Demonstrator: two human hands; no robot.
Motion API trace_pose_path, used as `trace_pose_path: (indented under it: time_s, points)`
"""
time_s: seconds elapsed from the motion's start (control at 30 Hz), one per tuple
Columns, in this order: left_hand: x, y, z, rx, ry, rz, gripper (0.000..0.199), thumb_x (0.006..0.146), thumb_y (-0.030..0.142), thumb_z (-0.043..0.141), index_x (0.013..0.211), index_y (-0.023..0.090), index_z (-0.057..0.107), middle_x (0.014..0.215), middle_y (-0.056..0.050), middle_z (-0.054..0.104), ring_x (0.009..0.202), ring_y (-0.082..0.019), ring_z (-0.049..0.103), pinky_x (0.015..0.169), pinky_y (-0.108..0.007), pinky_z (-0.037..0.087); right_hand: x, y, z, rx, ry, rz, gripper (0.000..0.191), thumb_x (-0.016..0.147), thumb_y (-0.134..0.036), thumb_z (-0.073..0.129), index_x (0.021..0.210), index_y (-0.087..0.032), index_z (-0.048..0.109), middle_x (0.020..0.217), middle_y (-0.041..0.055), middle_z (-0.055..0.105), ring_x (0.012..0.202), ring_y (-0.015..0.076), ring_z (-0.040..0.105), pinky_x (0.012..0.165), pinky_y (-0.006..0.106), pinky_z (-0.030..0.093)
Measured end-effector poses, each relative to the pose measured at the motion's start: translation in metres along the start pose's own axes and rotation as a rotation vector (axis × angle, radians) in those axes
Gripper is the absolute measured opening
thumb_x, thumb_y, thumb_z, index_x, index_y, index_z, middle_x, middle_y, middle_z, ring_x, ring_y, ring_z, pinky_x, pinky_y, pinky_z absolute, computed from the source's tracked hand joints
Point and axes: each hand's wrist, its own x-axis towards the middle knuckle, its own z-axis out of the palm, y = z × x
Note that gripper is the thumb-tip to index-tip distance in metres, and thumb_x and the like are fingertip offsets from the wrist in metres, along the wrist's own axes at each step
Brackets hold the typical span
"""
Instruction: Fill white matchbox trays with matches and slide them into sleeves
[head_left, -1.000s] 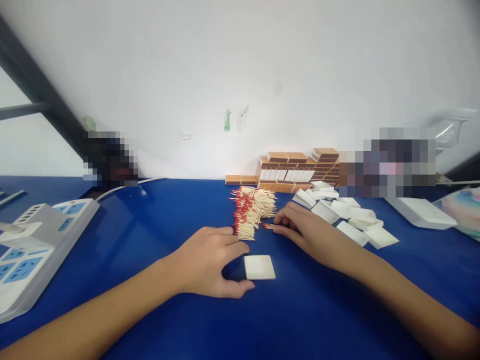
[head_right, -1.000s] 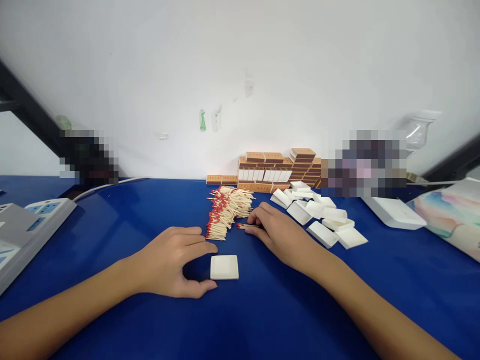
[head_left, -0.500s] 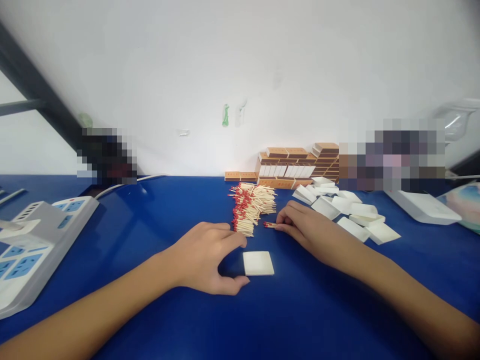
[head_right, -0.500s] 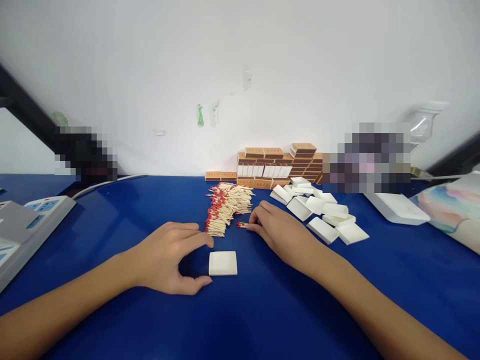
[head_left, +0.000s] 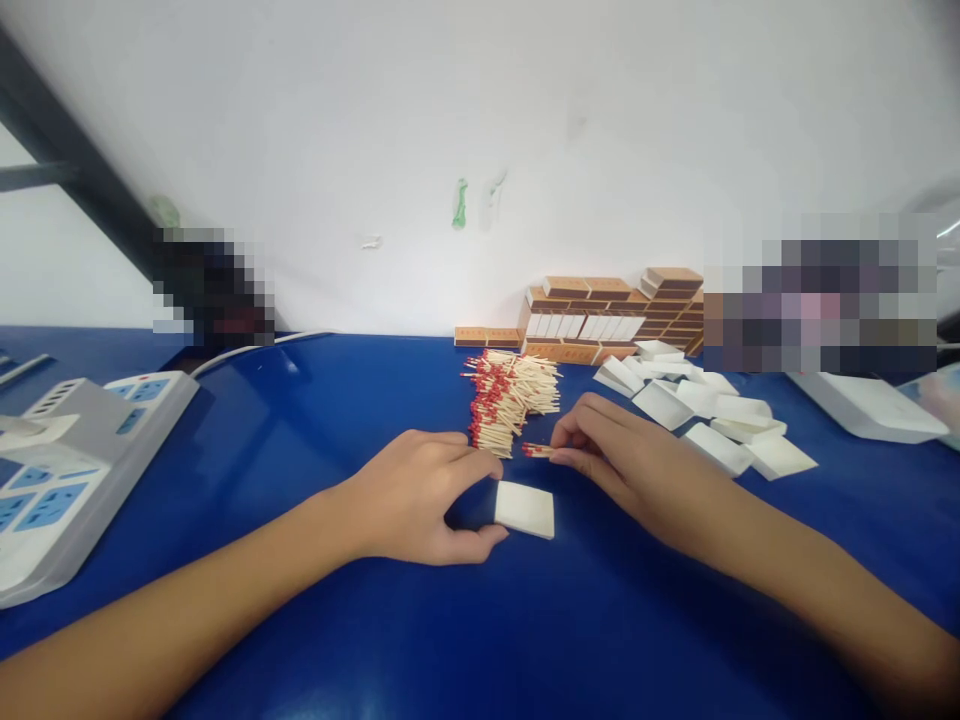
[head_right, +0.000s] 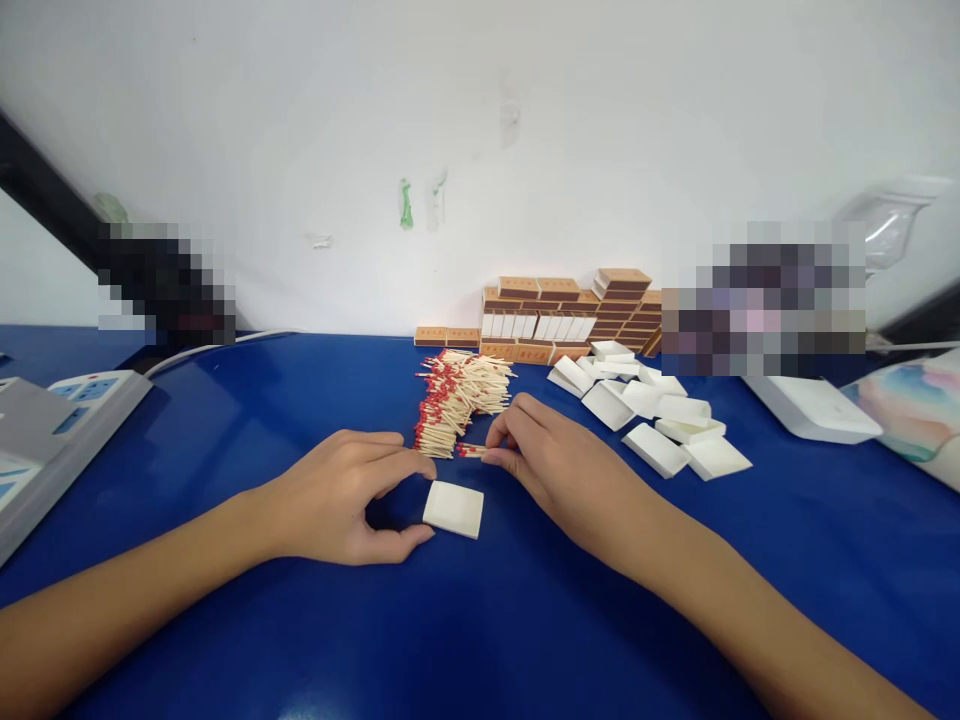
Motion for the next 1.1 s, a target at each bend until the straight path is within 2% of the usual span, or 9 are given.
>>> trace_pose_path:
  time_s: [0.1,0.23,0.4,0.5,0.63,0.77,0.9,1.0,1.1]
  points:
    - [0.001,0.002,0.002,-0.036,0.015,-0.006,0.041,0.084,0.044,0.071,0.116,0.018,0.067,0.08,0.0,0.067,0.07,-0.017,0.061,0.063,-0.029,0.043,-0.004,-0.014,-0.002,0.015,-0.031,-0.024,0.011,0.104,-0.026,0.053,0.096,-0.022,0.059,0.097,0.0046,0.063,0.083,0.0179,0.064,0.074,0.031,0.052]
    - [0.002,0.004,0.004,-0.058,0.024,-0.045,0.028,0.087,0.04,0.07,0.107,0.02,0.069,0.072,0.002,0.063,0.067,-0.015,0.059,0.061,-0.028,0.04,-0.007,-0.021,-0.002,-0.003,-0.1,-0.032,0.009,0.105,-0.025,0.055,0.098,-0.022,0.059,0.097,0.0037,0.063,0.082,0.0169,0.064,0.071,0.03,0.051]
    - [0.003,0.005,0.006,-0.062,0.039,-0.097,0.029,0.087,0.043,0.073,0.102,0.018,0.07,0.068,0.003,0.059,0.066,-0.014,0.057,0.059,-0.026,0.039,-0.009,-0.02,0.011,-0.094,-0.111,-0.089,0.008,0.102,-0.021,0.058,0.094,-0.021,0.059,0.094,0.0038,0.064,0.081,0.0193,0.066,0.066,0.031,0.05]
    - [0.003,0.004,0.008,-0.043,0.058,-0.083,0.032,0.088,0.047,0.073,0.1,0.017,0.07,0.067,0.003,0.058,0.065,-0.014,0.056,0.059,-0.026,0.039,-0.01,-0.023,0.015,-0.095,-0.098,-0.112,0.007,0.101,-0.024,0.061,0.096,-0.02,0.058,0.095,0.0038,0.065,0.08,0.0195,0.066,0.064,0.031,0.049]
    - [0.003,0.003,0.008,-0.037,0.063,-0.07,0.032,0.089,0.047,0.072,0.102,0.018,0.07,0.067,0.004,0.058,0.064,-0.013,0.055,0.059,-0.025,0.039,-0.009,-0.022,0.006,-0.024,-0.108,-0.095,0.004,0.103,-0.025,0.058,0.102,-0.021,0.059,0.099,0.0039,0.065,0.08,0.0174,0.065,0.066,0.03,0.048]
    - [0.003,0.002,0.005,-0.029,0.066,-0.079,0.032,0.09,0.047,0.072,0.105,0.019,0.071,0.067,0.004,0.058,0.063,-0.012,0.056,0.059,-0.024,0.04,-0.009,-0.013,-0.006,0.007,-0.146,-0.05,0.007,0.102,-0.025,0.057,0.097,-0.023,0.061,0.096,0.0024,0.062,0.073,0.0145,0.06,0.064,0.028,0.045]
    - [0.002,0.001,0.004,-0.002,0.066,-0.071,0.031,0.09,0.047,0.071,0.105,0.019,0.071,0.067,0.004,0.059,0.063,-0.013,0.057,0.059,-0.025,0.04,-0.01,-0.008,-0.004,0.024,-0.222,-0.036,0.015,0.104,-0.026,0.053,0.092,-0.022,0.061,0.096,0.0031,0.062,0.071,0.0135,0.058,0.064,0.028,0.044]
    - [0.002,0.001,0.005,0.013,0.068,-0.051,0.033,0.091,0.048,0.071,0.104,0.018,0.071,0.067,0.003,0.058,0.063,-0.013,0.057,0.059,-0.025,0.04,-0.009,-0.011,-0.001,0.019,-0.209,-0.049,0.018,0.105,-0.026,0.05,0.09,-0.021,0.06,0.095,0.0036,0.062,0.071,0.0136,0.058,0.064,0.028,0.043]
    - [0.002,0.001,0.005,0.002,0.068,-0.049,0.031,0.091,0.047,0.071,0.103,0.018,0.071,0.067,0.004,0.059,0.061,-0.012,0.056,0.058,-0.025,0.04,-0.008,-0.014,0.001,0.027,-0.169,-0.051,0.011,0.101,-0.024,0.056,0.09,-0.022,0.06,0.09,0.0019,0.061,0.069,0.0131,0.055,0.062,0.028,0.041]
